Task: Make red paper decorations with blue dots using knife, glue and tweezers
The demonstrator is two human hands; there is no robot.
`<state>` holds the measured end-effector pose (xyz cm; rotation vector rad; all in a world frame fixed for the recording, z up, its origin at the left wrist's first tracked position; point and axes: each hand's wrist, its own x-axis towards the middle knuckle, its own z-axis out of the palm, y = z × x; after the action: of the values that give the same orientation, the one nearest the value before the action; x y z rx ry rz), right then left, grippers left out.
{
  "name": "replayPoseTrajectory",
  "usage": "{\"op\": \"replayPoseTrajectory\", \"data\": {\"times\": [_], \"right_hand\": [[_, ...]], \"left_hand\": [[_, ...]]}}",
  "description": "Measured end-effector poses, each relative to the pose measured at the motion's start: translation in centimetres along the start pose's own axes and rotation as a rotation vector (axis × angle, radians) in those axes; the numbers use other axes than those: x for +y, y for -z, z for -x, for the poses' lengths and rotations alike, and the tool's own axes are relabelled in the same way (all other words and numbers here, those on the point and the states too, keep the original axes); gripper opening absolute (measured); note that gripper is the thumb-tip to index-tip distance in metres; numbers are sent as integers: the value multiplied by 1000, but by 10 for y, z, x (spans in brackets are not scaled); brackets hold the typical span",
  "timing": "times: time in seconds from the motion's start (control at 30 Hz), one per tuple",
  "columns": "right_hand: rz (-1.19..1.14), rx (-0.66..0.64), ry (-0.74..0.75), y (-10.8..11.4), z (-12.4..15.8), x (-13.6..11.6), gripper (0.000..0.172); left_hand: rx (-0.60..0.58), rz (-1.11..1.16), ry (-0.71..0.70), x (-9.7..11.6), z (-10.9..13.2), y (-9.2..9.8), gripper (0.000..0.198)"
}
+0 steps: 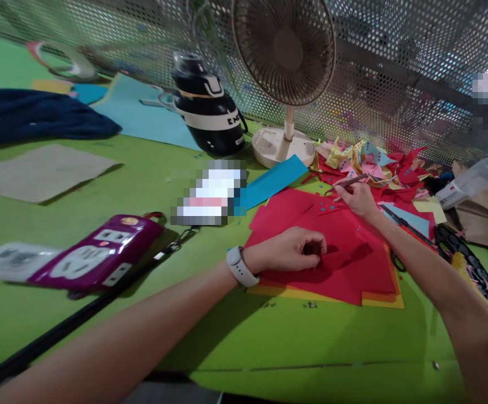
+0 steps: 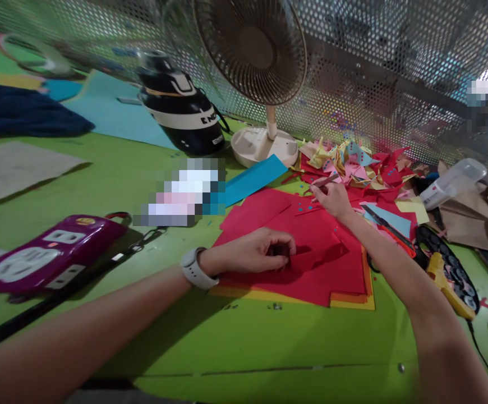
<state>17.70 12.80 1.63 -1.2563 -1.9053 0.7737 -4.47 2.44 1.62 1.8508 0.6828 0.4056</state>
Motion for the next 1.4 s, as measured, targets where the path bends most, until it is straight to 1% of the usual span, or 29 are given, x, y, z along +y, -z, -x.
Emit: {"op": "replayPoseTrajectory", "data": {"times": [0.1, 0.27, 0.43, 0.57, 0.67, 0.83, 1.0, 1.2, 1.3, 1.4], "right_hand": [[22, -2, -1, 7, 8, -1, 33], [27, 25, 6, 15, 20, 0, 35], [18, 28, 13, 20, 28, -1, 36], [-11, 76, 16, 23, 37, -5, 40], [-46, 74, 36, 23, 48, -9, 40], [-13, 37, 48, 14, 64, -10, 35], [-35, 20, 26, 17, 69, -10, 33], [-20, 74, 35, 27, 74, -3, 36], [-23, 65, 26, 27, 76, 1, 38], [-21, 67, 34, 26, 77, -1, 38]], "left_hand": [[-32, -6, 22, 2, 0, 1, 11], [-52, -62, -6, 5, 2, 1, 11], [-72, -60, -2, 5, 2, -1, 14], [-76, -52, -6, 3, 1, -1, 13], [-89, -30, 23, 1, 1, -2, 14], [-88, 12, 52, 1, 0, -3, 14], [-82, 7, 61, 2, 1, -3, 14], [-84, -1, 48, 1, 0, -3, 15], [-85, 12, 54, 2, 0, -3, 15], [-83, 23, 57, 3, 0, -3, 15]]}}
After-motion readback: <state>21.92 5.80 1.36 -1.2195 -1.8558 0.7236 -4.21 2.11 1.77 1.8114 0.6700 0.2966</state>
